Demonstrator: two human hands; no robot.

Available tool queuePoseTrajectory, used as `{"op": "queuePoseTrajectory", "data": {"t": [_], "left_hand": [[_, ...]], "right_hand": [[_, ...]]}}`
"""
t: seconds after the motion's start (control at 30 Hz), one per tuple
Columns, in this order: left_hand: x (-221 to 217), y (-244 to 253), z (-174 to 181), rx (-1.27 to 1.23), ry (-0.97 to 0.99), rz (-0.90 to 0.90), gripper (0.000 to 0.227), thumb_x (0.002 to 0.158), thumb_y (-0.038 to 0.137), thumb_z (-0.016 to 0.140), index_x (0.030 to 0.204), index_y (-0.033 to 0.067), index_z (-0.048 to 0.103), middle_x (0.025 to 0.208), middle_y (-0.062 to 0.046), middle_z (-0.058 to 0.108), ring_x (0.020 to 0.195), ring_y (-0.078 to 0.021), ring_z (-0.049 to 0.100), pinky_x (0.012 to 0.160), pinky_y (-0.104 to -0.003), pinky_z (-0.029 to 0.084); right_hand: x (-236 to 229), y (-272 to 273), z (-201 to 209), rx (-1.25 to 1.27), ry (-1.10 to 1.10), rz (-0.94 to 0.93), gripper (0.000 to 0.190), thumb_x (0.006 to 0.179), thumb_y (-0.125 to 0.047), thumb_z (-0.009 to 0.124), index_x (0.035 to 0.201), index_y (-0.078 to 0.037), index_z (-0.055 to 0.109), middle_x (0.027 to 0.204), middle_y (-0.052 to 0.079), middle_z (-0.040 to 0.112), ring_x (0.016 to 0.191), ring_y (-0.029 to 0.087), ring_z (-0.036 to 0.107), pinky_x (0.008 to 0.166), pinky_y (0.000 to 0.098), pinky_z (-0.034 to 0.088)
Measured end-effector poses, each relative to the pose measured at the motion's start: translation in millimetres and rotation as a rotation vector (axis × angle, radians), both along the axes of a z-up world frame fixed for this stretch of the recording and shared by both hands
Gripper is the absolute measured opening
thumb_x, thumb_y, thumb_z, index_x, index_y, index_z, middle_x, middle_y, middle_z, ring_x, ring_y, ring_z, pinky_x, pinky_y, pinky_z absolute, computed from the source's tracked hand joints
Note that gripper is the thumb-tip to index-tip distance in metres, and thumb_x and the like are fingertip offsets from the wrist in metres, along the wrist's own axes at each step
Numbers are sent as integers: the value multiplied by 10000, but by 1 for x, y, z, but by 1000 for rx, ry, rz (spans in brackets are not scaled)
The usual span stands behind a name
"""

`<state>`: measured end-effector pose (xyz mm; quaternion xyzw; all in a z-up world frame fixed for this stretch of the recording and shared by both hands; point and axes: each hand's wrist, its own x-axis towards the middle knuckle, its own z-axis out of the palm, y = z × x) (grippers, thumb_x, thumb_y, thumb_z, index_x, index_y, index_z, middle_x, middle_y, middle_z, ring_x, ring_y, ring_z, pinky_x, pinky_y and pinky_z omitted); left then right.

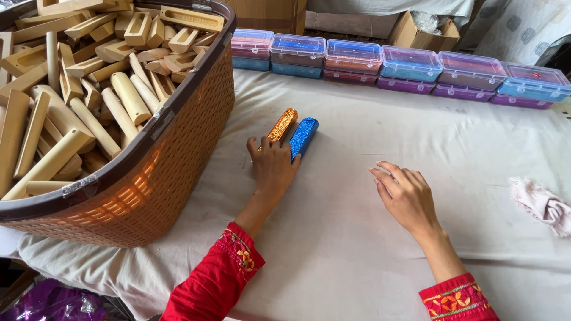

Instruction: Wrapping small wooden items in decorative foil or paper.

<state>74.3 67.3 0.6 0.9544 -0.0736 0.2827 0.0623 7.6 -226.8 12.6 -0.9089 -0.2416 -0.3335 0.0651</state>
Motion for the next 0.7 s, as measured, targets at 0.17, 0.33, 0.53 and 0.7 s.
{"op": "queuePoseTrajectory", "data": {"t": [0.17,0.33,0.53,0.7], "left_hand": [[3,8,4,18,-120,85,278,844,383,735,832,109,783,1166,-63,643,1167,-242,540,1124,-577,256],[24,24,-26,-5,-170,96,217,897,311,712,1023,141,764,1206,-15,622,1189,-216,541,1169,-570,279],[22,20,-19,-154,-134,41,661,810,480,779,1312,111,560,1276,-107,608,1230,-294,542,1129,-608,305],[24,23,-23,-188,82,125,1162,628,559,868,1498,94,254,1330,-220,580,1193,-372,571,1033,-626,332]], "right_hand": [[-1,0,1,3,2,0,230,917,-126,718,1143,-138,758,1221,-7,716,825,181,697,804,366,547],[0,0,0,6,-1,6,227,916,-121,715,1137,-141,760,1216,-14,718,830,183,700,813,368,547],[4,-8,-7,10,14,-13,223,926,-132,716,1144,-144,759,1212,-11,720,844,182,700,842,372,543],[13,-52,-12,0,17,-93,293,903,-187,730,1194,-156,745,1260,12,694,1077,221,668,1003,431,497]]}}
